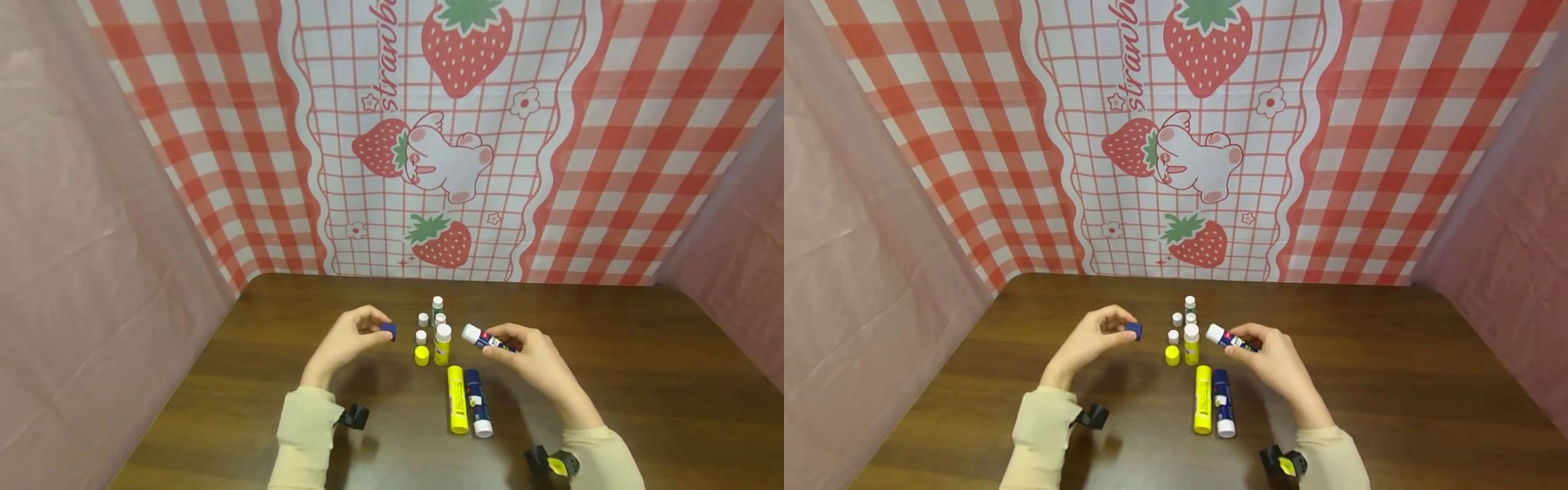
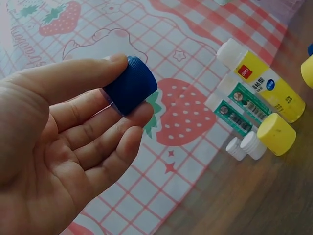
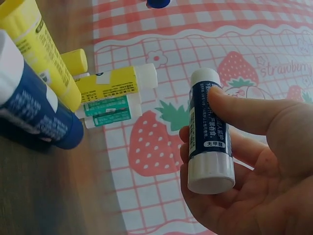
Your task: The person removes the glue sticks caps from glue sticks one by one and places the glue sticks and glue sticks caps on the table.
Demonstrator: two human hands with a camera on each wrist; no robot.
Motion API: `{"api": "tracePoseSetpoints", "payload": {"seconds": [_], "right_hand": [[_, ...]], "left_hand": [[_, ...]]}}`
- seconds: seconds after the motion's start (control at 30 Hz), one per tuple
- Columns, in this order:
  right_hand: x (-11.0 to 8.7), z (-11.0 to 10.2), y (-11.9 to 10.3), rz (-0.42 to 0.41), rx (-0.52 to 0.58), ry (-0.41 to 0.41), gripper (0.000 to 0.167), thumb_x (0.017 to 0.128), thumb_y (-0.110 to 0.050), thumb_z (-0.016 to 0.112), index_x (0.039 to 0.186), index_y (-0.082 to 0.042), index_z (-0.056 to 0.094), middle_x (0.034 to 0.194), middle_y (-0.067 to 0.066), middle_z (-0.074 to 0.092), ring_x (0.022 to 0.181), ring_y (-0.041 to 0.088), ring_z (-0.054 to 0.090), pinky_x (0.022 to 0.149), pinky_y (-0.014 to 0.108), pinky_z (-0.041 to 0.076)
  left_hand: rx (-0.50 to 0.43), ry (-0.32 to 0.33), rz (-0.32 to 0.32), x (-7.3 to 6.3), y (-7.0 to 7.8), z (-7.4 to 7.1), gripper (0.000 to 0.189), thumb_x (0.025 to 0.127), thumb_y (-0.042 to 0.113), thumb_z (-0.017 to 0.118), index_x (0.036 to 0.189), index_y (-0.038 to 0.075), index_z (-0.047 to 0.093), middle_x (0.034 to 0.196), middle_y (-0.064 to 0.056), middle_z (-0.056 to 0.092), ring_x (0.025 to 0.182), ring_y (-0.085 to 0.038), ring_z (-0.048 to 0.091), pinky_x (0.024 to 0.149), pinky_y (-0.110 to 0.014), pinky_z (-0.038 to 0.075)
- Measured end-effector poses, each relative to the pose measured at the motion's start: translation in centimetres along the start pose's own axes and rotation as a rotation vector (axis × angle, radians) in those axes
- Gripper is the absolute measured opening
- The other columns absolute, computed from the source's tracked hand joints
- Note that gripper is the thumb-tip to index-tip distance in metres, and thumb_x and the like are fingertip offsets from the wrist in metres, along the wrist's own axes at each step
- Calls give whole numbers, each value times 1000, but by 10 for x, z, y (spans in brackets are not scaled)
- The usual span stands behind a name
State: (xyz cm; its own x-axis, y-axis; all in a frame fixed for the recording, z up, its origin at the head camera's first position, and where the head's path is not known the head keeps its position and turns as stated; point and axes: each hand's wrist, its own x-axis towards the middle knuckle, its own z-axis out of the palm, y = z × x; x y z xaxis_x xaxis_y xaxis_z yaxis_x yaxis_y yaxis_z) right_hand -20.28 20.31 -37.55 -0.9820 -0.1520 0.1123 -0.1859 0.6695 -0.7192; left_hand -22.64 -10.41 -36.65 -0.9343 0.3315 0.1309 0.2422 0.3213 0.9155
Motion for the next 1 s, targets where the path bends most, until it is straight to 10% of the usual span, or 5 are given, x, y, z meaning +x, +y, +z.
{"api": "tracePoseSetpoints", "payload": {"seconds": [0.67, 1.0], "right_hand": [[15, 12, 16, 47, 118, 74, 35, 85, -18, 64, 112, 2, 55, 103, 21, 62, 92, 30, 62, 71, 33, 51], [35, 24, 30, 63, 207, 55, 34, 87, -15, 60, 112, 4, 47, 112, 26, 59, 102, 34, 58, 84, 40, 48]], "left_hand": [[167, 161, -12, 25, -53, 9, 26, 80, 18, 69, 105, 10, 67, 99, -3, 65, 81, -14, 57, 71, -29, 46], [273, 99, -56, 29, -66, 17, 26, 85, 17, 62, 109, 8, 64, 107, -6, 62, 88, -18, 55, 74, -32, 47]]}}
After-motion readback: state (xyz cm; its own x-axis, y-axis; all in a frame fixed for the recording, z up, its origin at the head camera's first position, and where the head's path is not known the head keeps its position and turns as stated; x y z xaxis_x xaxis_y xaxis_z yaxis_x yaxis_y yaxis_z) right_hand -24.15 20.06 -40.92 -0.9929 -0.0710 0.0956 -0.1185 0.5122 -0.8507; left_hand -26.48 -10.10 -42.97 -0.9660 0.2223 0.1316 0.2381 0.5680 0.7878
